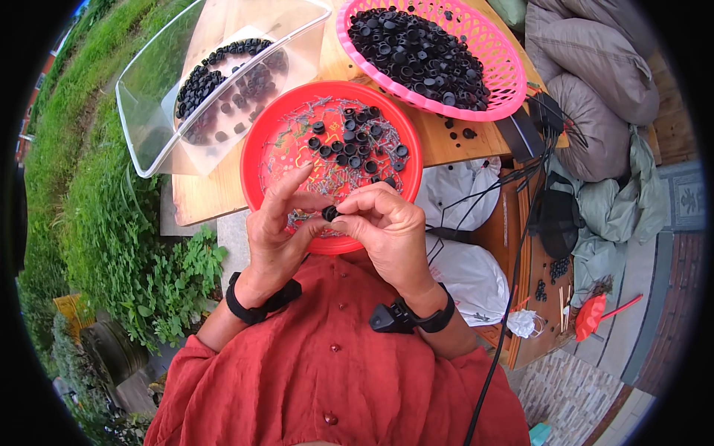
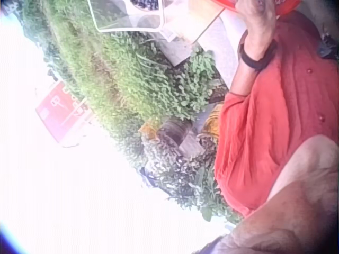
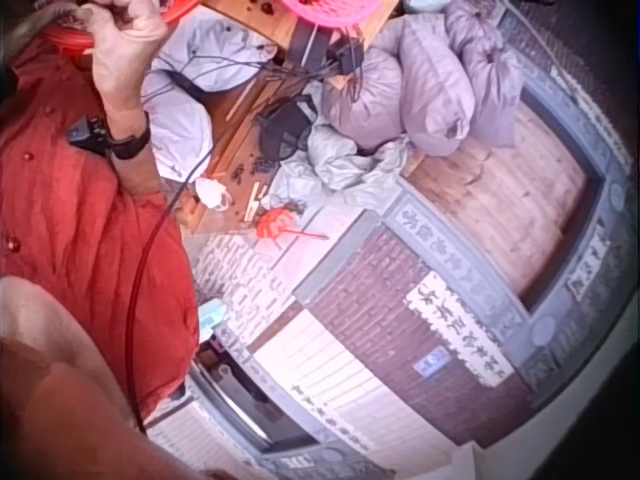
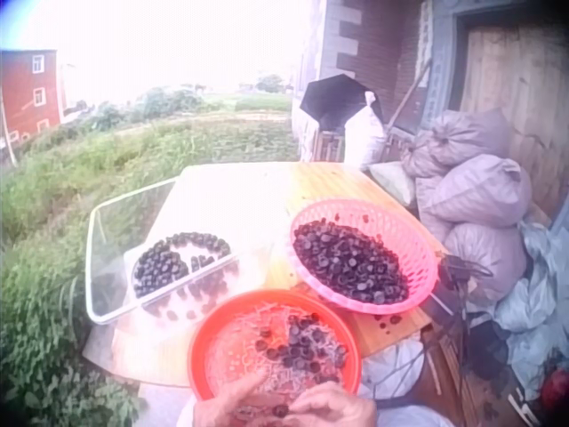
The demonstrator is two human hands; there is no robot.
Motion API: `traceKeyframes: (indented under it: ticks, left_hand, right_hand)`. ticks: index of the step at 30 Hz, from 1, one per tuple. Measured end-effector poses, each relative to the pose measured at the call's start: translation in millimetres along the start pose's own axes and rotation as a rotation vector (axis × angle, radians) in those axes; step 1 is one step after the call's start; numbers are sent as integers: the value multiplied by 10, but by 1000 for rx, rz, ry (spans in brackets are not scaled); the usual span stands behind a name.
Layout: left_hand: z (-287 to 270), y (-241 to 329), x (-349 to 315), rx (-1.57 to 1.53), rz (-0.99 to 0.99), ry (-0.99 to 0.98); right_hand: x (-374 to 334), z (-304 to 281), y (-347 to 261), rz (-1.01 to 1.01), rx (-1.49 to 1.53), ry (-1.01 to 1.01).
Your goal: Sorting and assembling small black plastic components with metal pins.
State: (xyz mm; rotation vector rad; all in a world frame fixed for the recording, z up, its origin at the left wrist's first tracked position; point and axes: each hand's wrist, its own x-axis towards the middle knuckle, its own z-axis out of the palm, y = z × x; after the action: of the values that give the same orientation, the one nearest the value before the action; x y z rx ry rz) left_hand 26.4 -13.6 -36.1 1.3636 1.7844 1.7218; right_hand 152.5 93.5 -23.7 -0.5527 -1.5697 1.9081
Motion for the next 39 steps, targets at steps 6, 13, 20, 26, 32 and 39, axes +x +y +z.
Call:
traceKeyframes:
  ticks: [6, 13, 20, 26, 32, 39]
  left_hand:
    - [-9, -3, -2, -40, 51, 12]
    - [-38, -20, 11, -35, 107, 7]
    - [-34, -18, 11, -55, 91, 12]
    - [-13, 25, 29, -10, 121, 50]
    - [16, 18, 23, 4, 159, 104]
    - [25, 31, 5, 31, 157, 134]
  right_hand:
    - [46, -52, -75, 185, 132, -49]
    - [80, -108, -86, 291, 165, -111]
    - [62, -94, -80, 350, 312, -97]
    - [33, -65, -75, 384, 421, -50]
    - [24, -48, -69, 398, 508, -48]
    - [13, -31, -37, 403, 624, -44]
